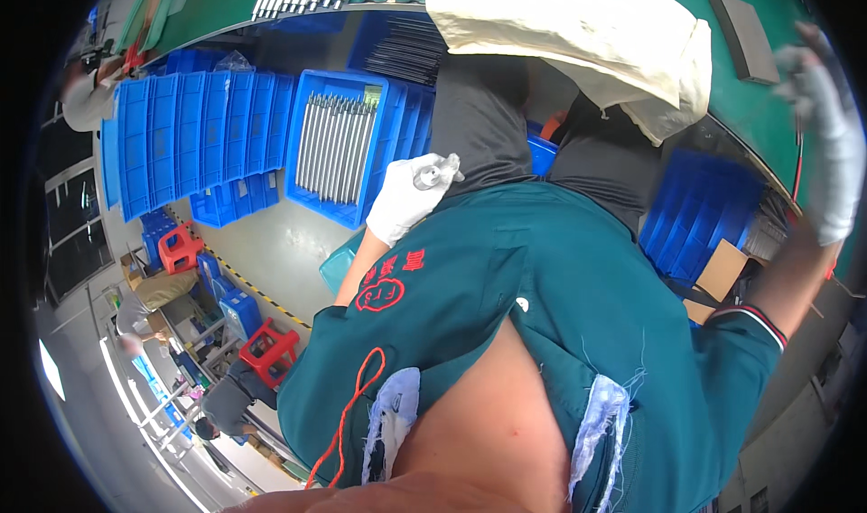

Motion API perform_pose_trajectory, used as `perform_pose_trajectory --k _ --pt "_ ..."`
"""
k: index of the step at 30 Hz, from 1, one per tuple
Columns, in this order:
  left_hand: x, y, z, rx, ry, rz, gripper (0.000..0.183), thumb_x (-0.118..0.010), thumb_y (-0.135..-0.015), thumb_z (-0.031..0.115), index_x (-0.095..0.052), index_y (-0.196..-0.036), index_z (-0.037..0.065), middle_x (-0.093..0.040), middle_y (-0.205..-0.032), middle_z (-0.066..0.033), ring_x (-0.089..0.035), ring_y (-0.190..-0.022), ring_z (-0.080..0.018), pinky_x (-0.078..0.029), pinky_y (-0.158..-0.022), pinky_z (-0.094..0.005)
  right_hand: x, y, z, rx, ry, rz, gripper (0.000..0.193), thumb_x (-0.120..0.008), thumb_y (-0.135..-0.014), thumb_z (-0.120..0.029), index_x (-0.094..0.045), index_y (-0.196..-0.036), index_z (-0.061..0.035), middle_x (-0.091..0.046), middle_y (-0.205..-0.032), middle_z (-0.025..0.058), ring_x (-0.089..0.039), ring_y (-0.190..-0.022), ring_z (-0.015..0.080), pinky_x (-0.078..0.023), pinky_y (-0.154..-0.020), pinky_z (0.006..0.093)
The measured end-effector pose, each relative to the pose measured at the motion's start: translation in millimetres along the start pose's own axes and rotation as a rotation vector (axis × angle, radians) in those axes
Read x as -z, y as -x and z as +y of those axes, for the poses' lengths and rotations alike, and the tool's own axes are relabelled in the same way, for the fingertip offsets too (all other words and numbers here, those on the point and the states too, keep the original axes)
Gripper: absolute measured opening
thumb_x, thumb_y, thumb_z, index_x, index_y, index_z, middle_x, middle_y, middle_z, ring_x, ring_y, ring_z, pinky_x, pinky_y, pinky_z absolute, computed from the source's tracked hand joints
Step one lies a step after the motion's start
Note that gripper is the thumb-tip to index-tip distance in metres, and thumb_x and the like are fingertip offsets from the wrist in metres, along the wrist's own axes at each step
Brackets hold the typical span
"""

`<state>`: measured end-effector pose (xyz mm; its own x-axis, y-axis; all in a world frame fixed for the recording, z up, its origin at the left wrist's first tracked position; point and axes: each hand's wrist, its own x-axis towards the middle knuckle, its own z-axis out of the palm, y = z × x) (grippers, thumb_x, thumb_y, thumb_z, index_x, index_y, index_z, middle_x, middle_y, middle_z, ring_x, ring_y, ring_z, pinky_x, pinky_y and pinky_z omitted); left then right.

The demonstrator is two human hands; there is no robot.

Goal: Polishing and cleaning metal rods using a file, sanding block, and air duster at a workbench.

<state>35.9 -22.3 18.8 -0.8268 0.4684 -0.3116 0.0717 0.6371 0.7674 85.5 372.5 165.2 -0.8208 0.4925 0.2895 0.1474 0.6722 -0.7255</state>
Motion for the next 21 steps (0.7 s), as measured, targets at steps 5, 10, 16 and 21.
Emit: perform_pose_trajectory --k 5,10,16,21 --pt "1.3 0.4 4.5 0.017 -0.003 -0.033 0.019 -0.059 -0.085 0.018 -0.066 -0.079 0.001 -0.063 -0.065 -0.0093 -0.055 -0.056 -0.0131 -0.044 -0.055 -0.0265 -112.2 58.0 -53.1 -0.259 -0.773 -0.389 0.018 -0.059 -0.086 -0.016 -0.051 -0.094 -0.0021 -0.060 -0.085 0.0127 -0.058 -0.065 0.0138 -0.047 -0.055 0.0233" --pt "1.5 0.1 3.3 -0.076 0.098 0.004 0.014 -0.058 -0.081 0.014 -0.062 -0.076 0.002 -0.059 -0.062 -0.0167 -0.059 -0.056 -0.0301 -0.045 -0.054 -0.0305 -159.7 79.1 -58.4 -0.180 -1.010 -0.761 0.013 -0.062 -0.082 -0.003 -0.057 -0.094 -0.0008 -0.064 -0.090 0.0081 -0.060 -0.084 0.0121 -0.048 -0.075 0.0252" --pt "-0.1 -5.0 1.8 -0.062 0.114 -0.018 0.013 -0.058 -0.079 0.014 -0.063 -0.079 0.002 -0.060 -0.064 -0.0168 -0.060 -0.058 -0.0312 -0.046 -0.054 -0.0313 -168.0 80.6 -51.3 -0.065 -0.944 -0.777 0.013 -0.063 -0.077 0.005 -0.055 -0.086 0.0005 -0.063 -0.086 0.0149 -0.062 -0.081 0.0197 -0.050 -0.074 0.0310" --pt "-1.5 -8.0 2.6 -0.077 0.136 0.005 0.012 -0.060 -0.076 0.014 -0.063 -0.080 0.002 -0.058 -0.063 -0.0182 -0.059 -0.060 -0.0342 -0.045 -0.054 -0.0344 -170.7 77.6 -48.2 0.016 -0.924 -0.831 0.014 -0.064 -0.081 -0.007 -0.061 -0.094 -0.0025 -0.065 -0.086 0.0093 -0.063 -0.082 0.0154 -0.050 -0.074 0.0268"
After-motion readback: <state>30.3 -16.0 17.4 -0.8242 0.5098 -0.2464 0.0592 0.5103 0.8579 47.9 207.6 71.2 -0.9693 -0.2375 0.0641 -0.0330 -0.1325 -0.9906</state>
